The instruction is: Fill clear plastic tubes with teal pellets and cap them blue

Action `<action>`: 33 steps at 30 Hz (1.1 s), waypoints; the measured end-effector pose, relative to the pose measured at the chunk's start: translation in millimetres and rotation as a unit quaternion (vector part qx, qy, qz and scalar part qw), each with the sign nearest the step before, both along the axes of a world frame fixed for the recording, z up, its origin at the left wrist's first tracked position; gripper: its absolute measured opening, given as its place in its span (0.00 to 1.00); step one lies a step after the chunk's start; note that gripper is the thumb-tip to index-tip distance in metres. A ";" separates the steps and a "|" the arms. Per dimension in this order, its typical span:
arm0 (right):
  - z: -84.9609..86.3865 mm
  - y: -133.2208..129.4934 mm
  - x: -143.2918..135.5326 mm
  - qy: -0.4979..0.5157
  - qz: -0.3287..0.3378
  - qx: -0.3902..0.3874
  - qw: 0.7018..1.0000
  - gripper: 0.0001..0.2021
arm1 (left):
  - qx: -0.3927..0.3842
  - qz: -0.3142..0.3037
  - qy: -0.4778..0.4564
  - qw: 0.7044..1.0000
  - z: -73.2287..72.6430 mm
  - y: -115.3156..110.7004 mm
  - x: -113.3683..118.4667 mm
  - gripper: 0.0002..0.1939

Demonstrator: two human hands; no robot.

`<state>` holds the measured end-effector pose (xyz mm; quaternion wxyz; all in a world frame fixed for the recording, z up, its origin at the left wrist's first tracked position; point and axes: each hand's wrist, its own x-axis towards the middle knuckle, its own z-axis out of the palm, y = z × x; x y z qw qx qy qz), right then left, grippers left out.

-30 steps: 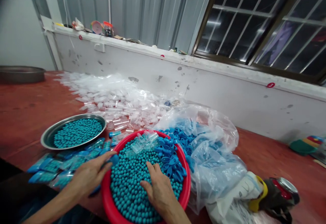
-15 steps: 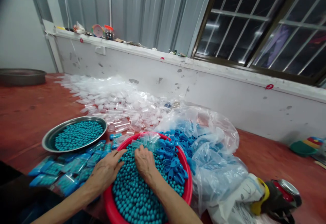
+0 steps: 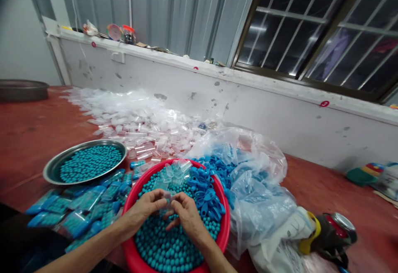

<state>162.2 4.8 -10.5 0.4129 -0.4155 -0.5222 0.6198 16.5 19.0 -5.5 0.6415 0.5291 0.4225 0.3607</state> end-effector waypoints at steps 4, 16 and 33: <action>2.3 -2.0 8.5 -0.051 -0.015 0.008 0.999 0.09 | 0.002 -0.008 -0.023 1.000 -2.4 -4.6 1.4 0.11; 9.8 -10.9 22.6 -0.128 -0.020 0.095 0.987 0.17 | 0.202 -0.053 0.157 0.965 11.0 -12.4 11.9 0.13; 1.2 -20.7 49.6 -0.572 0.001 0.093 0.815 0.10 | -0.144 -0.043 0.193 0.970 -19.5 5.8 45.0 0.12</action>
